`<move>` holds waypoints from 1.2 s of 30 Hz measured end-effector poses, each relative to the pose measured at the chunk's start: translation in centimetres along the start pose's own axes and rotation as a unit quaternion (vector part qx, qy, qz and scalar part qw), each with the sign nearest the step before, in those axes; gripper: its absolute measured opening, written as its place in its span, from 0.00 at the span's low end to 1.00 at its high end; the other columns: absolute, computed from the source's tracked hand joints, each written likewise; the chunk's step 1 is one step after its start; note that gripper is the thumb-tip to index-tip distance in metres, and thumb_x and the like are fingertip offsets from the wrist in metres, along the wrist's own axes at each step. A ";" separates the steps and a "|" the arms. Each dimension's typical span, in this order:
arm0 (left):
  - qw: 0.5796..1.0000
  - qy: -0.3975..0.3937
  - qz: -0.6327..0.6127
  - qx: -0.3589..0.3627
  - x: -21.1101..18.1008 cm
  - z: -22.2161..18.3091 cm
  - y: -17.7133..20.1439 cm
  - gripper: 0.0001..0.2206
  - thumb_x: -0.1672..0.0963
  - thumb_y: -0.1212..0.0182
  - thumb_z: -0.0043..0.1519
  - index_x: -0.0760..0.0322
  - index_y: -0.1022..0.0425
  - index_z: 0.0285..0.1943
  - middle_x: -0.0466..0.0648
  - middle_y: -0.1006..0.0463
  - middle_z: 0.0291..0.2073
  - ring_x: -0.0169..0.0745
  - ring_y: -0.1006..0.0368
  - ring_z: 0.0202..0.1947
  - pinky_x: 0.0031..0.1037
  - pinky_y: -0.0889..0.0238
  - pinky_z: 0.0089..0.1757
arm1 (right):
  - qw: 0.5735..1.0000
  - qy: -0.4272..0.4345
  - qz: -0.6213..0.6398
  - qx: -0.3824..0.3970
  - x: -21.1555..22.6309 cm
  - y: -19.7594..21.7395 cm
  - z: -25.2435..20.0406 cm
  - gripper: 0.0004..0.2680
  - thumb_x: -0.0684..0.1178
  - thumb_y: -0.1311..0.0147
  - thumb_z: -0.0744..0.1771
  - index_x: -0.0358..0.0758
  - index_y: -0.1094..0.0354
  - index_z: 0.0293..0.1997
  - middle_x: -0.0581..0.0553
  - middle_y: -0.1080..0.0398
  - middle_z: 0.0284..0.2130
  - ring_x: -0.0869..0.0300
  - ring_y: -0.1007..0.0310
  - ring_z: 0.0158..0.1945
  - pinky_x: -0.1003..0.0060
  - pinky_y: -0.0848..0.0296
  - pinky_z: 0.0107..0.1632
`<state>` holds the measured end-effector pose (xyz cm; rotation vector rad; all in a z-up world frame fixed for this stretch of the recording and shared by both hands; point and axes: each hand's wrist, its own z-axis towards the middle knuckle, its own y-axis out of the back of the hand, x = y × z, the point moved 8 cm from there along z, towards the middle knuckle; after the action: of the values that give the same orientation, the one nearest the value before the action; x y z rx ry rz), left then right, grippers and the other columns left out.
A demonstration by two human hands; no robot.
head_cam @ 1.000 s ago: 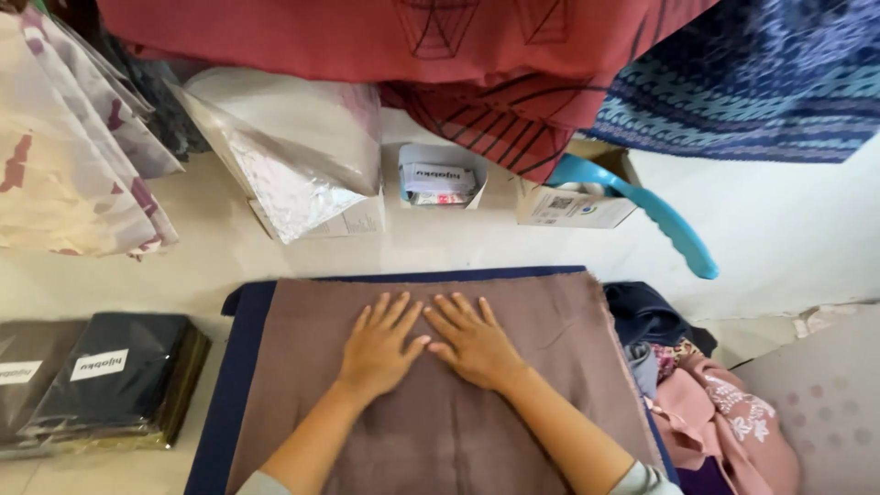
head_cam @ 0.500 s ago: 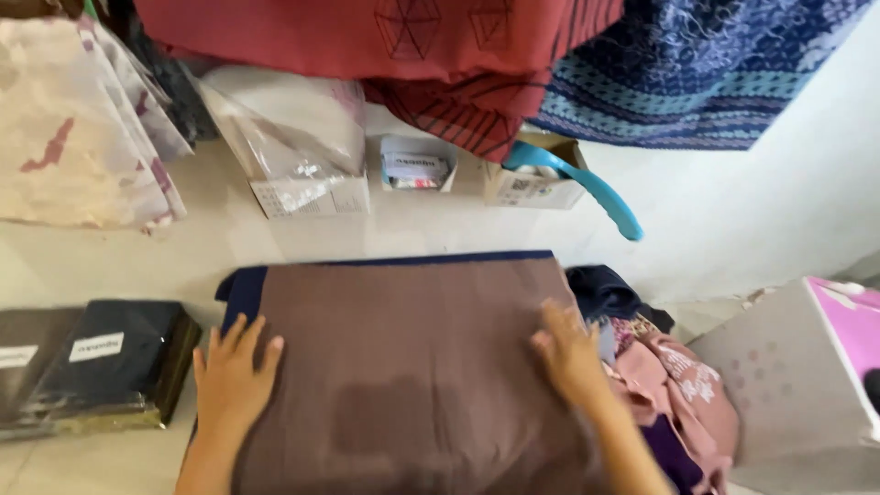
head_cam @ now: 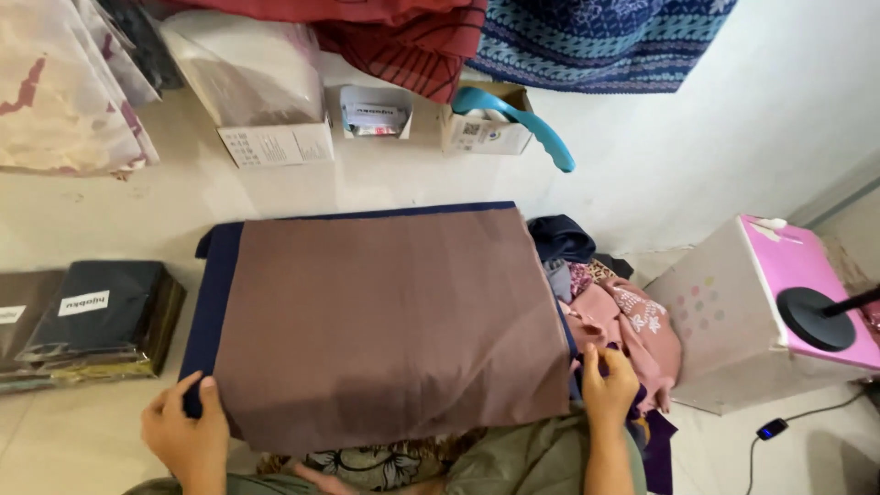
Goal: Using a lint roller to clean a piece of fabric and then folding it neatly for packing.
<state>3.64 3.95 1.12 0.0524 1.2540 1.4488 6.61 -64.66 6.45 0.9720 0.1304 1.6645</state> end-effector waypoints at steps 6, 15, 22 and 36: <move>0.987 0.138 -0.074 -0.022 2.4 -2.5 2.2 0.13 0.53 0.33 0.74 0.68 0.25 0.46 0.59 0.26 0.45 0.60 0.32 0.47 0.51 0.38 0.47 | 0.959 -0.211 0.142 0.125 -1.6 -1.3 -3.1 0.07 0.53 0.38 0.66 0.42 0.25 0.35 0.51 0.22 0.29 0.66 0.25 0.37 0.68 0.30 0.46; 0.943 0.243 -0.063 0.220 2.9 -4.6 1.8 0.25 0.38 0.47 0.67 0.53 0.20 0.56 0.48 0.20 0.54 0.56 0.26 0.54 0.48 0.39 0.59 | 0.915 -0.277 0.153 0.250 -1.1 -2.5 -4.6 0.10 0.54 0.31 0.62 0.44 0.25 0.38 0.48 0.22 0.28 0.63 0.24 0.36 0.66 0.30 0.43; 0.927 0.248 -0.085 0.267 2.9 -5.1 1.9 0.26 0.39 0.54 0.70 0.54 0.24 0.61 0.51 0.22 0.54 0.60 0.27 0.50 0.53 0.35 0.50 | 0.867 -0.276 0.340 0.238 -2.2 -2.3 -5.4 0.04 0.42 0.35 0.65 0.40 0.27 0.38 0.55 0.32 0.23 0.69 0.38 0.33 0.73 0.41 0.41; 0.910 0.259 -0.242 0.216 1.4 -5.6 2.8 0.17 0.45 0.43 0.70 0.57 0.20 0.54 0.46 0.23 0.47 0.48 0.29 0.47 0.44 0.36 0.48 | 0.851 -0.298 0.342 0.263 -0.6 -2.1 -4.9 0.12 0.48 0.39 0.66 0.31 0.23 0.50 0.45 0.23 0.44 0.60 0.27 0.48 0.63 0.29 0.50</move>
<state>-2.37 2.07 -0.13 -0.3470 1.8498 0.7494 4.98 -62.54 1.80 2.1049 -0.2216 1.8974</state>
